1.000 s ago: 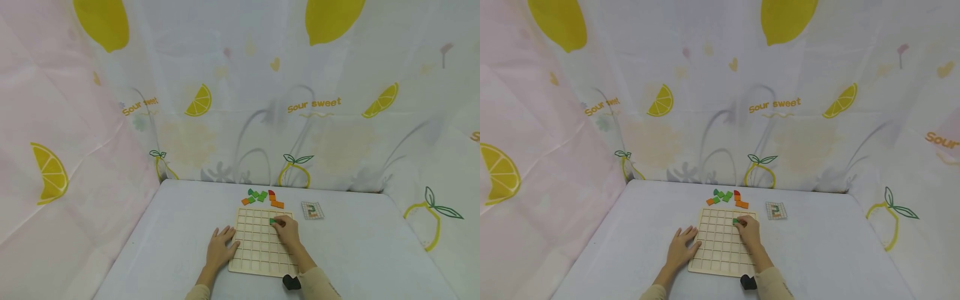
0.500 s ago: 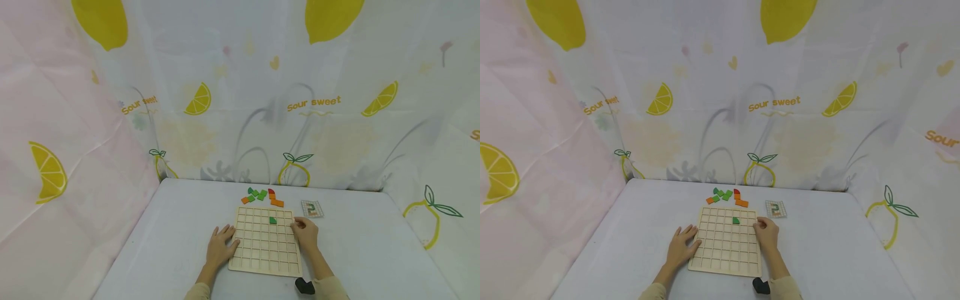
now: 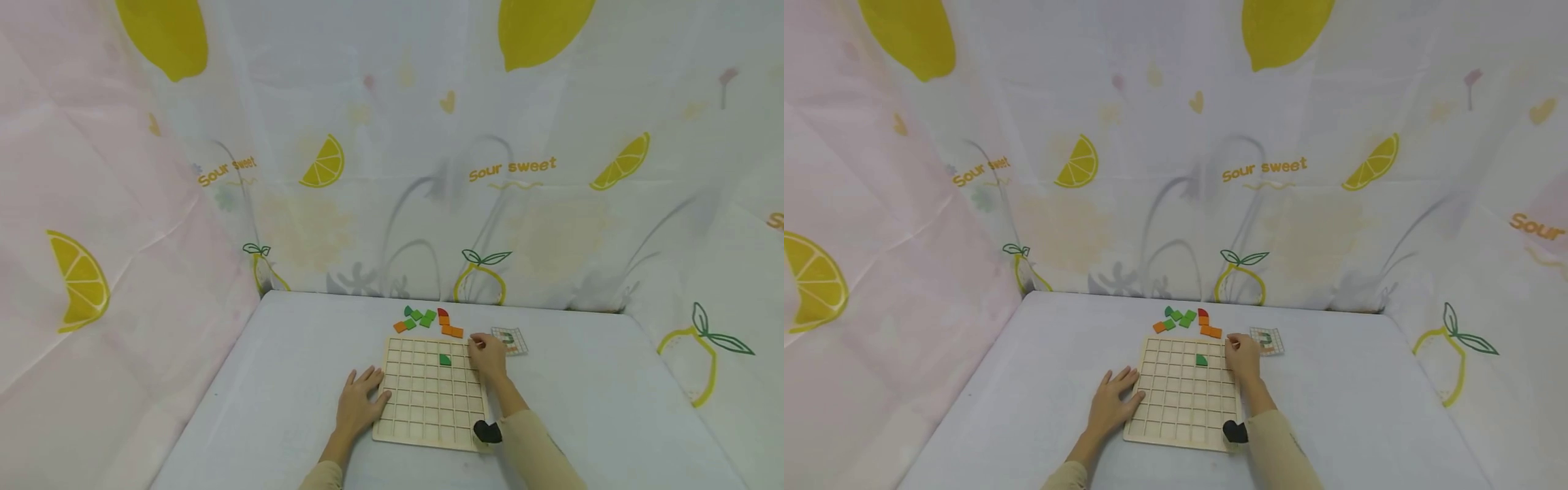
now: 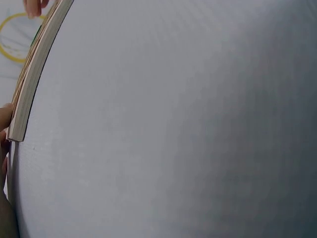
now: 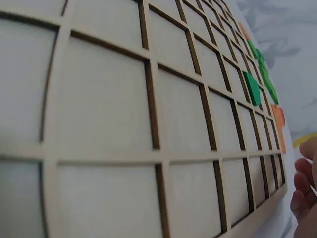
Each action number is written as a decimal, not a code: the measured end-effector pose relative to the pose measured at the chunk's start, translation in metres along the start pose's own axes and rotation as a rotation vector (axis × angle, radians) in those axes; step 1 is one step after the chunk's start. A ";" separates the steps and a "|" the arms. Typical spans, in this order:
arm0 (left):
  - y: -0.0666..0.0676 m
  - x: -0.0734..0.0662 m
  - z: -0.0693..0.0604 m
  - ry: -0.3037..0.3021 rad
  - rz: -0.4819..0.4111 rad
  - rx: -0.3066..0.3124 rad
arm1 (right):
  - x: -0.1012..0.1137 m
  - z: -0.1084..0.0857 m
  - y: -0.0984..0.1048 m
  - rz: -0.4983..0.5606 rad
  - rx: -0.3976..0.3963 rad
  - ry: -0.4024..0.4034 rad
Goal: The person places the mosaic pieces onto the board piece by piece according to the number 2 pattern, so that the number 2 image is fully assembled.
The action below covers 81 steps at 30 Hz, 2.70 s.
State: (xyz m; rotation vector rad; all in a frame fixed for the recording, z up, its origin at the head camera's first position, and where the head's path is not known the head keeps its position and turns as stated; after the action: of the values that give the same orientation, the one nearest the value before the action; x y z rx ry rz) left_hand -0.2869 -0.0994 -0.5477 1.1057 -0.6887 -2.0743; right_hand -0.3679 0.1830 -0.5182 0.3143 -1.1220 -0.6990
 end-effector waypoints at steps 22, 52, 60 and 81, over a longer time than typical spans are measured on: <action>0.003 -0.003 0.000 0.003 -0.011 -0.005 | 0.047 0.040 -0.092 -0.167 0.391 0.067; 0.003 -0.003 -0.001 -0.049 0.015 -0.068 | 0.042 0.034 -0.103 -0.196 0.387 -0.066; 0.001 -0.002 0.000 -0.023 0.005 -0.043 | 0.039 0.027 -0.088 0.029 0.275 -0.065; -0.001 0.002 -0.001 0.006 0.001 -0.014 | 0.082 -0.027 -0.089 -0.164 0.415 0.449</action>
State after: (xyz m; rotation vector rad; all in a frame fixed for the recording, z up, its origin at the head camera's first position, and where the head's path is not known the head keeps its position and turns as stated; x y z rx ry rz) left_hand -0.2870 -0.1003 -0.5499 1.1027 -0.6705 -2.0710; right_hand -0.3546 0.0603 -0.5208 0.8802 -0.8062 -0.4973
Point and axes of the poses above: each hand's wrist, its own z-axis towards the middle knuckle, its own y-axis out of the back of the hand, x = y × z, the point moved 10 cm from there along z, towards the middle knuckle, and after that the axes turned 1 degree about -z, right-handed, at the moved point
